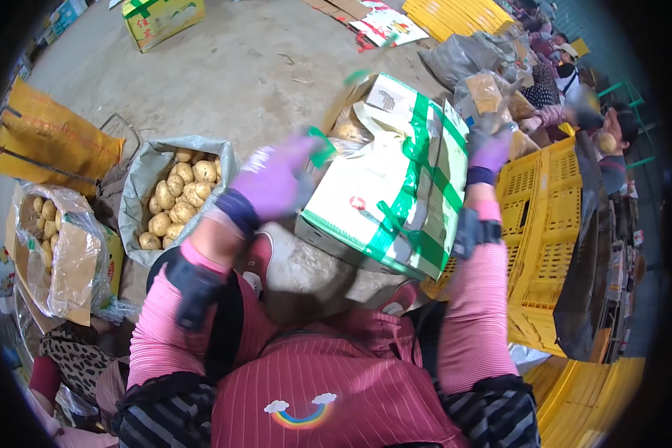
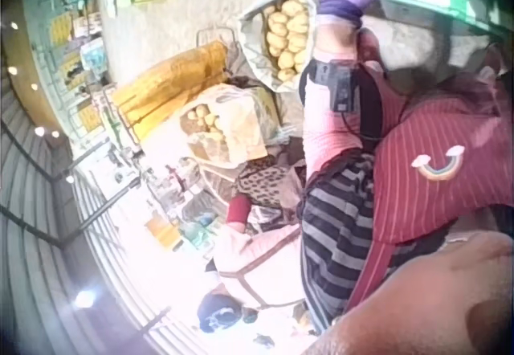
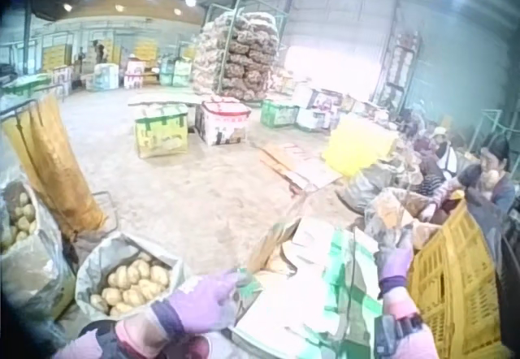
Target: Sorting potatoes from bags into crates and boxes while checking for quality and packing them.
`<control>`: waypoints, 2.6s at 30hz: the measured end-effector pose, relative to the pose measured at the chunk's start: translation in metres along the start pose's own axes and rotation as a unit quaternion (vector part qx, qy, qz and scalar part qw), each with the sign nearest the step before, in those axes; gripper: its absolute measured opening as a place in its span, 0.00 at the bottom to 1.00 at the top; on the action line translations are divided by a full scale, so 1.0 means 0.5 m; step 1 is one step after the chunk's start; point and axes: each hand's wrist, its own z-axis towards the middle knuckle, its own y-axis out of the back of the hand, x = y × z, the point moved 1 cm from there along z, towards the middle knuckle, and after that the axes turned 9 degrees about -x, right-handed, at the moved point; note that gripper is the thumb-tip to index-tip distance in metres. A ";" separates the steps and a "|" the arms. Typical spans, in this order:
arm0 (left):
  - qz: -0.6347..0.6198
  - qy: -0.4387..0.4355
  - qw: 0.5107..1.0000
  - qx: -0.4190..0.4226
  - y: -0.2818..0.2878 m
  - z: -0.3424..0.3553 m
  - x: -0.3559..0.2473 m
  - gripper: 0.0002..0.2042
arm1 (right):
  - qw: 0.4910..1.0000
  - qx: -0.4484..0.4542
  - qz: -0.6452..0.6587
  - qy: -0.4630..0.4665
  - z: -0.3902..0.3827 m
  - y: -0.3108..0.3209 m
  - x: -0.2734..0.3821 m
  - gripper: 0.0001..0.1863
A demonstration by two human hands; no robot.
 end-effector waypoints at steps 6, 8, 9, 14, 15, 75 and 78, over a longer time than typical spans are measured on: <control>0.102 -0.009 0.986 -0.128 0.006 0.006 0.045 0.29 | 0.988 0.152 0.009 -0.025 -0.034 0.222 0.063 0.17; 0.123 -0.014 0.984 -0.125 0.007 0.019 0.062 0.28 | 0.986 0.166 0.003 0.032 -0.075 0.237 0.037 0.22; 0.175 -0.016 0.974 -0.143 0.006 0.024 0.072 0.27 | 0.983 0.174 -0.043 0.030 -0.100 0.249 0.035 0.23; 0.287 -0.020 0.938 -0.194 0.020 0.042 0.135 0.25 | 0.965 0.225 -0.127 0.048 -0.166 0.268 0.053 0.26; 0.265 -0.006 0.947 -0.181 0.027 0.045 0.147 0.25 | 0.964 0.229 -0.124 0.050 -0.169 0.268 0.050 0.27; 0.129 -0.312 0.941 -0.005 -0.435 0.048 -0.107 0.23 | 0.869 0.215 -0.194 -0.400 -0.349 0.250 -0.399 0.31; 0.129 -0.327 0.936 -0.004 -0.449 0.061 -0.122 0.24 | 0.873 0.189 -0.120 -0.433 -0.378 0.229 -0.462 0.32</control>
